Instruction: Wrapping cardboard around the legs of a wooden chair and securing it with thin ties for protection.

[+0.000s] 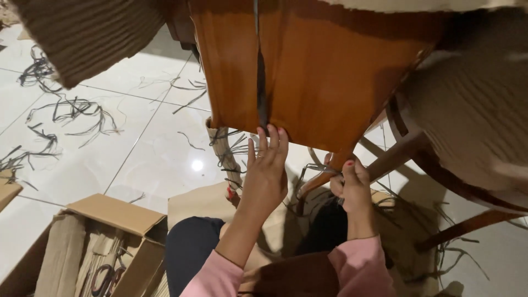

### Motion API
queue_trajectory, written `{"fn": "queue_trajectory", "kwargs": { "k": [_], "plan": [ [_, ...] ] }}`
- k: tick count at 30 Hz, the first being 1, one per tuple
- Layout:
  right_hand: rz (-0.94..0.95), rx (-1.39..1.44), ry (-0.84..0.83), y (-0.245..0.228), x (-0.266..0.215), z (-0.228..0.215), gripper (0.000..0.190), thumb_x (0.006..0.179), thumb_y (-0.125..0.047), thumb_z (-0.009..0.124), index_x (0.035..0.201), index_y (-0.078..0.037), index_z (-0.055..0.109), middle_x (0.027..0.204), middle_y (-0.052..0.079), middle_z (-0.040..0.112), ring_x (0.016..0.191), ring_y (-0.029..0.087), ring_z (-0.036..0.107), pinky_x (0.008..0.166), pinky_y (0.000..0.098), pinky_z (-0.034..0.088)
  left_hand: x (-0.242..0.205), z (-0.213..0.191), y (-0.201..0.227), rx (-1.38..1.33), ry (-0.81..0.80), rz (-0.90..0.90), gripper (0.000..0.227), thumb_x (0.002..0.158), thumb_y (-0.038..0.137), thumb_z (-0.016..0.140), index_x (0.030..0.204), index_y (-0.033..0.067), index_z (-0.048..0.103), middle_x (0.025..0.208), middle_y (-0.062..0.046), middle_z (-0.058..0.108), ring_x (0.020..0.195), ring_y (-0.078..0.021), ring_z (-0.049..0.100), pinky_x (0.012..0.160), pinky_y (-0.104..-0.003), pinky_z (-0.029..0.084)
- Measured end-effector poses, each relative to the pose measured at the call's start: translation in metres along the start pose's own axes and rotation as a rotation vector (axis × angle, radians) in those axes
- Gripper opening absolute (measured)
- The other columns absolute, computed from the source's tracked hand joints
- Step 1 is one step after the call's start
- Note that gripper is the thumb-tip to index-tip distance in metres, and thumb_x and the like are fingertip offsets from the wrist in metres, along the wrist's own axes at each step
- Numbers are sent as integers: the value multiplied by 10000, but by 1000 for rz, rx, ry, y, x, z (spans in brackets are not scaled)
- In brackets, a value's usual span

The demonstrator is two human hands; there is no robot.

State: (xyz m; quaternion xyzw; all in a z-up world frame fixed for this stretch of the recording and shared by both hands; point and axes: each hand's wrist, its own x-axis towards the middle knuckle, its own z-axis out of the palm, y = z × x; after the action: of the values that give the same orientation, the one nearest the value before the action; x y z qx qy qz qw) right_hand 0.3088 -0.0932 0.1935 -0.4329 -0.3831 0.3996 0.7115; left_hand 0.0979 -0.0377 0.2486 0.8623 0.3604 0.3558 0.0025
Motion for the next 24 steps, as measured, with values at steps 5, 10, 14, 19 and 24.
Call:
{"fn": "queue_trajectory", "kwargs": {
  "k": [5,10,14,19,24],
  "plan": [
    [57,123,-44,-10,0,33,615,1011,-513,471,1502,-142,448,488,-33,275,285,61,205,289,192,167,10,-8,-18,19,-41,-66,1011,721,-32,641,1624,0,187,1681,-274,177,1550,-472,143,1209,-647,152],
    [67,104,-14,30,3,51,565,1022,-515,474,1432,-128,501,714,63,543,297,43,278,263,200,212,27,-32,-34,-64,-5,-141,1055,698,-102,616,1638,11,152,1694,-260,155,1559,-456,149,1203,-661,159],
    [73,104,36,27,-4,90,535,1030,-511,449,1360,-97,529,729,74,559,300,61,283,283,213,214,33,-41,-46,-194,47,-191,1075,679,-177,585,1643,21,152,1703,-245,146,1562,-457,145,1190,-680,171],
    [91,97,47,25,-12,114,571,1031,-515,447,1408,-88,486,647,55,486,288,74,272,281,221,217,28,-53,-55,-248,61,-218,1049,700,-200,543,1646,49,163,1706,-217,161,1562,-433,163,1187,-675,186],
    [93,97,63,11,-23,139,533,1043,-471,428,1433,-110,472,567,-6,356,283,80,262,286,215,209,21,-60,-57,-287,60,-257,1033,718,-220,508,1647,56,150,1704,-221,159,1562,-432,159,1191,-677,177]
  ]
}}
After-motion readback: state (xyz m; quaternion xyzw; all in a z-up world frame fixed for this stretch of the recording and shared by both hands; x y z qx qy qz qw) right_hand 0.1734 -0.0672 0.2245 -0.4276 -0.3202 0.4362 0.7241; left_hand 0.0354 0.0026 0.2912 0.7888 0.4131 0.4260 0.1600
